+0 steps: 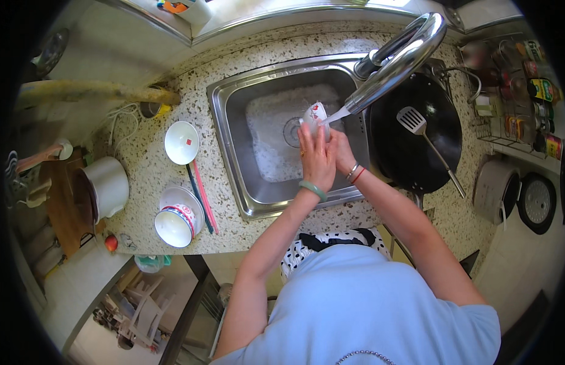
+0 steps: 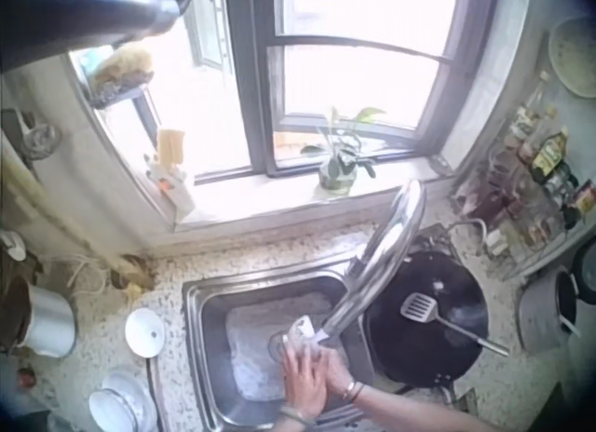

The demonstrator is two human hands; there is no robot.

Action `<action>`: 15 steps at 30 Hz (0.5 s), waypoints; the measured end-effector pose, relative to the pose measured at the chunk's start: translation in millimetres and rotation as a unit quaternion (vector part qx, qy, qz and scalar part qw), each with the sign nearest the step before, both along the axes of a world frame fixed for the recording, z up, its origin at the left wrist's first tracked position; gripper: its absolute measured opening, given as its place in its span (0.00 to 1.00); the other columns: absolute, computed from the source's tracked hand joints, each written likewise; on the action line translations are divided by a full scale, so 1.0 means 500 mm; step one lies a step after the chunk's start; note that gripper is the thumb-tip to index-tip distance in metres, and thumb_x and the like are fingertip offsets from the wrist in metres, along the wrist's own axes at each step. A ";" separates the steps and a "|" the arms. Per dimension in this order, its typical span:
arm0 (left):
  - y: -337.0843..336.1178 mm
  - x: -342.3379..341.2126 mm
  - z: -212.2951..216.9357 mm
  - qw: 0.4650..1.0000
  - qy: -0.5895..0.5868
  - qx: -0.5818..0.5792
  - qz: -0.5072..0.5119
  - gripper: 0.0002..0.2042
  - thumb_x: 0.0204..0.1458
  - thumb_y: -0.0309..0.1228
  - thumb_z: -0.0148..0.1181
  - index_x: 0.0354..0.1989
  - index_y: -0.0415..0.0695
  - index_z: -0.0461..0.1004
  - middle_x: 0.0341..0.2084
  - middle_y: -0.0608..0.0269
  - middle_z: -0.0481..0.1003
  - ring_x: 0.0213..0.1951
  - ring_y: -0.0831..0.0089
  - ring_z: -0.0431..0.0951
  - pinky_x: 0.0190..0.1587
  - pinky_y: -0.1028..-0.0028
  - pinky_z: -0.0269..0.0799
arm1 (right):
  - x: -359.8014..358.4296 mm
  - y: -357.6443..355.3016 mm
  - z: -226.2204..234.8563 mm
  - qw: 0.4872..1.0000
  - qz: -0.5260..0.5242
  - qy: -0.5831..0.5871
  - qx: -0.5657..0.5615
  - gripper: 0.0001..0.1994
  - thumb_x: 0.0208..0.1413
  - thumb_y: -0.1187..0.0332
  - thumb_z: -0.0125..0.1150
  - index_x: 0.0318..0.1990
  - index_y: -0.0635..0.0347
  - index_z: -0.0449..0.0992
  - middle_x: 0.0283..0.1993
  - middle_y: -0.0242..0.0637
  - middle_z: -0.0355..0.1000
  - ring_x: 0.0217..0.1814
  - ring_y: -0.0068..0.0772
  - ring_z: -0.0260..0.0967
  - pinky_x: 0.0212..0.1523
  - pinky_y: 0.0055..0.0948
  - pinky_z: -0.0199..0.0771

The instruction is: The person washes a white bowl under running water in the kitchen sink, then scoops cooked white rice from a rice cooker into the bowl using a rice paddle. The person then scrapes the remaining rice from the paddle into a trash bin and places the bowl in the sink.

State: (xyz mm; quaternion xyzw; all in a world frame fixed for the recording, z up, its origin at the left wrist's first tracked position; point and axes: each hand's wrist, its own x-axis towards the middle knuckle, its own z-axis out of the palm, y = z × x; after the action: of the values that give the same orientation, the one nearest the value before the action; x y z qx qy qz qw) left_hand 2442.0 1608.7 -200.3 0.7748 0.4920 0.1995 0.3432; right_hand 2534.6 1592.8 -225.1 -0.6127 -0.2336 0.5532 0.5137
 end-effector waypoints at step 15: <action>0.233 -0.037 -0.019 0.758 -0.213 -0.614 -0.048 0.26 0.63 0.52 0.43 0.51 0.40 0.74 0.44 0.59 0.77 0.46 0.70 0.76 0.50 0.69 0.71 | 0.027 -0.036 0.151 0.986 0.045 0.151 -0.045 0.14 0.48 0.67 0.71 0.38 0.64 0.76 0.33 0.30 0.74 0.32 0.18 0.68 0.34 0.21 0.68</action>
State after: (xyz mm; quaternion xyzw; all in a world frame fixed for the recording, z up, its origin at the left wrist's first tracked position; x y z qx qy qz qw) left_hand 2423.3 1725.1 -209.9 0.3576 0.3859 -0.0025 0.8504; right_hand 2548.3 1574.7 -149.5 -0.5335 -0.1559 0.6721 0.4893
